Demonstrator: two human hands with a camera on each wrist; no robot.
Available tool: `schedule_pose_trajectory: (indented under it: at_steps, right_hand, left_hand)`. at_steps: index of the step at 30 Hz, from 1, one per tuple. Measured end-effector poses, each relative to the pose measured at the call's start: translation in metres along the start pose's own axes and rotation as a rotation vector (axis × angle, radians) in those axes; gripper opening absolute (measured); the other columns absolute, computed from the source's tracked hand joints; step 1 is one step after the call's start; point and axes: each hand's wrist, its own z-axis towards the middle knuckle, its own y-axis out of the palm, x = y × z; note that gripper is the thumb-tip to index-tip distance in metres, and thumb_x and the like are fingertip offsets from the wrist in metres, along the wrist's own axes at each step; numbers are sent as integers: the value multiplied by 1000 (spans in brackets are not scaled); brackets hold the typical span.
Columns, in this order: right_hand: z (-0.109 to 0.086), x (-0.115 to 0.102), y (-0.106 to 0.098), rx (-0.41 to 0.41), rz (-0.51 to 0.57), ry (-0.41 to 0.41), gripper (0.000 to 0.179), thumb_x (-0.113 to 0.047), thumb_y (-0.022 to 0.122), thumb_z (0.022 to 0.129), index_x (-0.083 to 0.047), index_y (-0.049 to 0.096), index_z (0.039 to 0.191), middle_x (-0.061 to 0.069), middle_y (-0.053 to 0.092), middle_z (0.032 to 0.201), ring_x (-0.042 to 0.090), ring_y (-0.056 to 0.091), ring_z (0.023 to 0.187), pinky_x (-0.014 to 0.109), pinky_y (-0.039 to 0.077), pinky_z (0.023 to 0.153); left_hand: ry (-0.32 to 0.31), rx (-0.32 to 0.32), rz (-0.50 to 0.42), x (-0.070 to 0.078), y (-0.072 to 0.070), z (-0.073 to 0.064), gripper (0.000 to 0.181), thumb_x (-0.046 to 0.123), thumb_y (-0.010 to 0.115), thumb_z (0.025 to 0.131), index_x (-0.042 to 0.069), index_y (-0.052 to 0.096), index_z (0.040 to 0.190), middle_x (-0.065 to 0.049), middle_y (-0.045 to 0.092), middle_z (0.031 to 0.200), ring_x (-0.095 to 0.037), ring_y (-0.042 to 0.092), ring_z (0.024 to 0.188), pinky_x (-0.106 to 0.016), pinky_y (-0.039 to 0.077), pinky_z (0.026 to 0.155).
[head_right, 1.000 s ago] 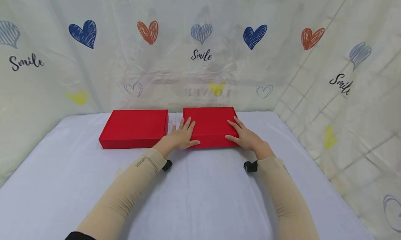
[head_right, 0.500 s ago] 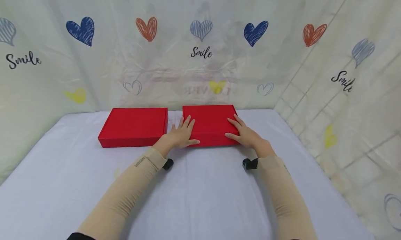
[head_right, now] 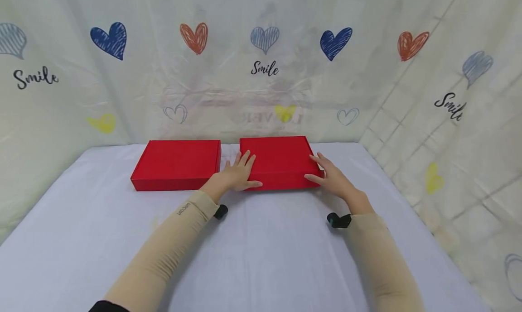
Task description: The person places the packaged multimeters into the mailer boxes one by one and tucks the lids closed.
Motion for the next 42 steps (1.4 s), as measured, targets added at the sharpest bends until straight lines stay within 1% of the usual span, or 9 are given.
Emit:
schedule_pose_trajectory:
  at_steps: [3, 6, 9, 13, 19, 23, 28, 33, 42]
  right_hand:
    - [-7, 0, -6, 3, 22, -11, 73, -31, 66, 102, -1, 32, 159, 24, 15, 168, 51, 31, 144, 67, 28, 113]
    - [-13, 1, -9, -1, 43, 3, 75, -30, 68, 101, -2, 30, 160, 25, 20, 166, 52, 37, 140, 67, 30, 113]
    - [-17, 0, -10, 2, 46, 32, 81, -32, 70, 99, -6, 25, 162, 26, 24, 164, 52, 40, 138, 66, 33, 112]
    - [-21, -4, -12, -12, 43, 70, 86, -35, 72, 97, -5, 24, 162, 28, 28, 162, 53, 42, 137, 64, 41, 106]
    - [-27, -6, -13, 2, -2, 111, 90, -38, 77, 93, -1, 29, 159, 26, 32, 160, 52, 47, 133, 64, 45, 102]
    - [-28, -3, -11, 5, -18, 96, 87, -33, 80, 91, 3, 35, 156, 28, 38, 156, 53, 52, 128, 62, 47, 100]
    - [-25, -2, -6, 0, -40, 75, 80, -23, 80, 90, 8, 39, 152, 31, 42, 153, 54, 52, 126, 62, 48, 100]
    - [-23, -3, -4, 2, -73, 97, 77, -25, 77, 93, 9, 40, 151, 32, 44, 150, 54, 52, 127, 62, 47, 100]
    - [-28, 1, -7, -37, 10, 62, 72, -22, 73, 97, 12, 39, 150, 34, 45, 148, 52, 47, 133, 63, 40, 108]
  left_hand:
    - [-3, 6, 6, -1, -1, 1, 99, 58, 59, 98, 9, 4, 166, -12, -4, 172, -38, -4, 156, -63, 14, 121]
    - [-3, 4, 6, -2, -1, 1, 99, 58, 59, 98, 9, 4, 165, -13, -4, 172, -39, -4, 156, -63, 14, 121]
    - [-4, 0, 7, -3, -1, 1, 99, 58, 58, 98, 9, 4, 165, -13, -4, 172, -38, -4, 156, -63, 14, 121]
    - [-2, 4, 1, -4, -1, 0, 99, 58, 59, 98, 9, 5, 166, -13, -3, 172, -38, -3, 156, -63, 15, 121]
    - [3, 14, -12, -4, -1, -1, 98, 56, 60, 98, 9, 6, 166, -13, -1, 172, -38, -3, 156, -63, 15, 120]
    - [5, 21, -18, -4, -1, -1, 98, 56, 60, 98, 9, 7, 165, -13, 0, 172, -38, -2, 156, -63, 15, 120]
    - [15, 29, -38, -5, 0, 0, 98, 57, 60, 98, 10, 8, 166, -12, -1, 172, -38, -3, 156, -64, 14, 120]
    - [34, 35, -63, -7, 2, 1, 98, 58, 59, 98, 10, 8, 166, -12, -1, 172, -38, -3, 156, -64, 13, 120]
    - [64, 26, -123, -9, -1, 0, 98, 58, 59, 97, 10, 8, 166, -12, -1, 172, -39, -4, 156, -65, 10, 120]
